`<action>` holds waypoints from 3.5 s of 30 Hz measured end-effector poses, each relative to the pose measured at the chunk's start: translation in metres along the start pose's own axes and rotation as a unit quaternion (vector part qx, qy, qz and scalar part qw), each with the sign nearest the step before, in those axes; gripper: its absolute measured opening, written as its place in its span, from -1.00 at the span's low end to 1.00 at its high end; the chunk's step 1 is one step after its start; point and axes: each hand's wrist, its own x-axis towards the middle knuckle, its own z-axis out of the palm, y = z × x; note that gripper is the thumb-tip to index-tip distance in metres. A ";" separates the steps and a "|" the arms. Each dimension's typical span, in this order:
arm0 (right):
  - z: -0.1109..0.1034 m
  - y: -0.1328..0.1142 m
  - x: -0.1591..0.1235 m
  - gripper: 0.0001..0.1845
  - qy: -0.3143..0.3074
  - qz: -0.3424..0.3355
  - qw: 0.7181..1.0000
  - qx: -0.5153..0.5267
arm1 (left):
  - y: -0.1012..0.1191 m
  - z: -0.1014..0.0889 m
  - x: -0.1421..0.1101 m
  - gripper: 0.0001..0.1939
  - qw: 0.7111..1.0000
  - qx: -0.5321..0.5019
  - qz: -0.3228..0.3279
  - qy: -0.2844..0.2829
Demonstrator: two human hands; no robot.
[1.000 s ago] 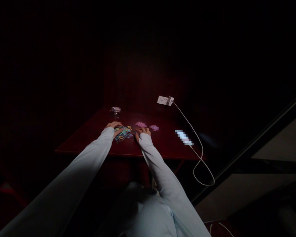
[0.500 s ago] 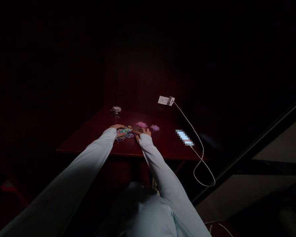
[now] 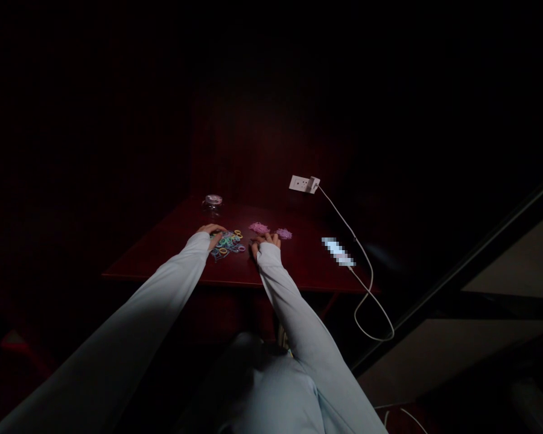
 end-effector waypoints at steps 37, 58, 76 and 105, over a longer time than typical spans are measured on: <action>-0.008 -0.003 -0.007 -0.67 -0.053 -0.107 0.989 0.089 | 0.000 -0.006 -0.004 -0.69 0.978 -0.123 -0.152 0.067; -0.004 -0.002 -0.003 -0.70 -0.056 -0.093 0.991 0.078 | 0.006 -0.010 -0.008 -0.66 0.983 -0.070 -0.148 0.084; 0.005 0.004 0.000 -0.62 -0.044 -0.122 0.987 0.092 | -0.007 -0.003 0.005 -0.79 0.932 -0.222 -0.215 0.190; 0.012 0.005 0.006 -0.85 -0.033 -0.143 0.983 0.106 | -0.001 -0.019 0.000 -0.83 0.926 -0.259 -0.122 0.247</action>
